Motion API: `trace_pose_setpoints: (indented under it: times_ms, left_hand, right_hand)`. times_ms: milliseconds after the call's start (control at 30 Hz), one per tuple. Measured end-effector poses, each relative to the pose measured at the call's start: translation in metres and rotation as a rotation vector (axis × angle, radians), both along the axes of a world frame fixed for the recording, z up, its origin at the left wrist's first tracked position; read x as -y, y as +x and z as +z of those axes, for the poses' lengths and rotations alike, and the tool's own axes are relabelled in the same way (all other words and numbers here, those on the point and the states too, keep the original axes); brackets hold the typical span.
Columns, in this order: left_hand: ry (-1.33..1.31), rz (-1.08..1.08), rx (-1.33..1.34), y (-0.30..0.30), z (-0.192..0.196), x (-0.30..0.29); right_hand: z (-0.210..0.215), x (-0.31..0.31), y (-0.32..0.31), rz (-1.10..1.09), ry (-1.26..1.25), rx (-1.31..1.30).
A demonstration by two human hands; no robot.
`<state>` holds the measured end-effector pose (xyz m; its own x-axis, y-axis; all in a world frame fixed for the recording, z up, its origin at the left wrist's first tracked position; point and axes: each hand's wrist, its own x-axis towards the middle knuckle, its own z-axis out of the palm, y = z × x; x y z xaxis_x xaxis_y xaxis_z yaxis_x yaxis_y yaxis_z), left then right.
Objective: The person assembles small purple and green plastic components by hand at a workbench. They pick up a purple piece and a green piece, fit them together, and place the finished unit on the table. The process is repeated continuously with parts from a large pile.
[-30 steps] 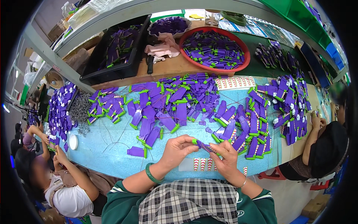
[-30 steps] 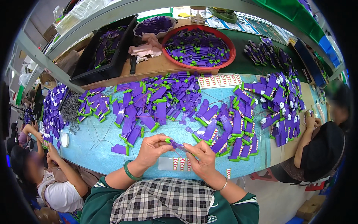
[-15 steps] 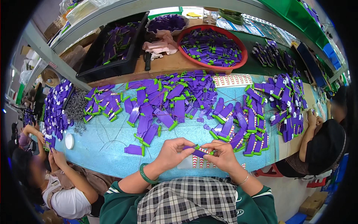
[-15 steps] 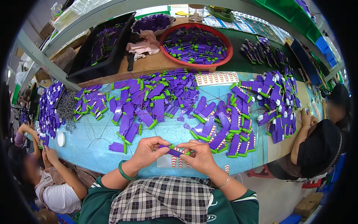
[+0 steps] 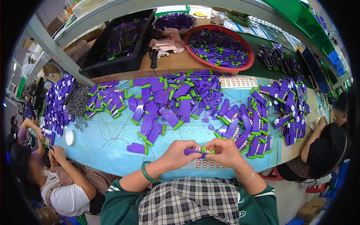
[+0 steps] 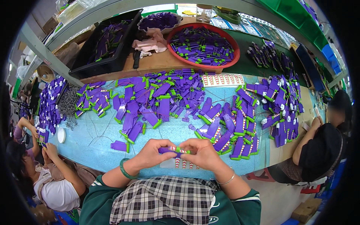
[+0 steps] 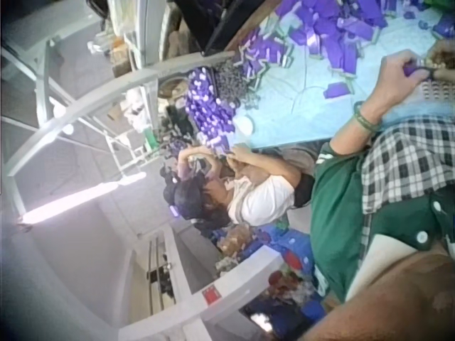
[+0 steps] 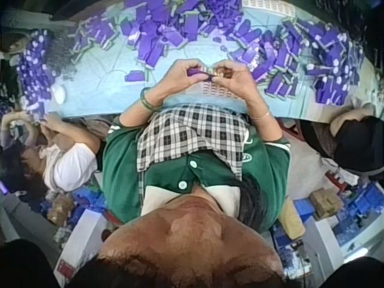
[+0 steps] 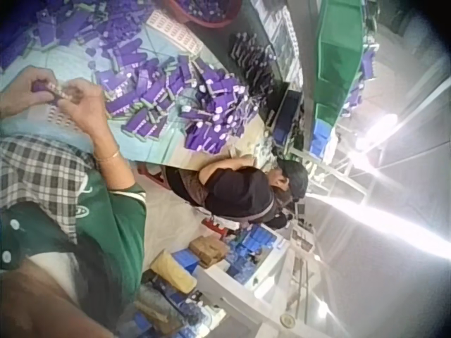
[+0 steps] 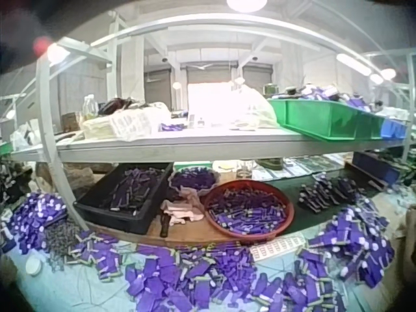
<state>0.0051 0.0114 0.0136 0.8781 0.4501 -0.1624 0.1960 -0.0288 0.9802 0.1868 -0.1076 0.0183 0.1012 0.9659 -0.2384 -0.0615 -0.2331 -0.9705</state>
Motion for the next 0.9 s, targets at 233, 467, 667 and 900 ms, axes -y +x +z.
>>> trace_pose_setpoints:
  times_ms: [233, 467, 667, 900]
  left_hand:
    - [-0.709, 0.235, 0.402, 0.005, -0.010, 0.004]
    - [0.000, 0.150, 0.248, -0.007, 0.015, -0.010]
    - [0.220, -0.017, 0.206, -0.020, 0.027, -0.027]
    - [0.369, 0.012, 0.136, -0.019, 0.028, -0.026]
  right_hand:
    - [-0.014, -0.009, -0.027, -0.271, 0.312, -0.285]
    - [0.026, -0.027, 0.007, 0.082, 0.507, 0.487]
    - [0.037, -0.040, 0.007, 0.247, 0.436, 0.907]
    - [0.031, -0.050, -0.009, 0.169, 0.416, 0.618]
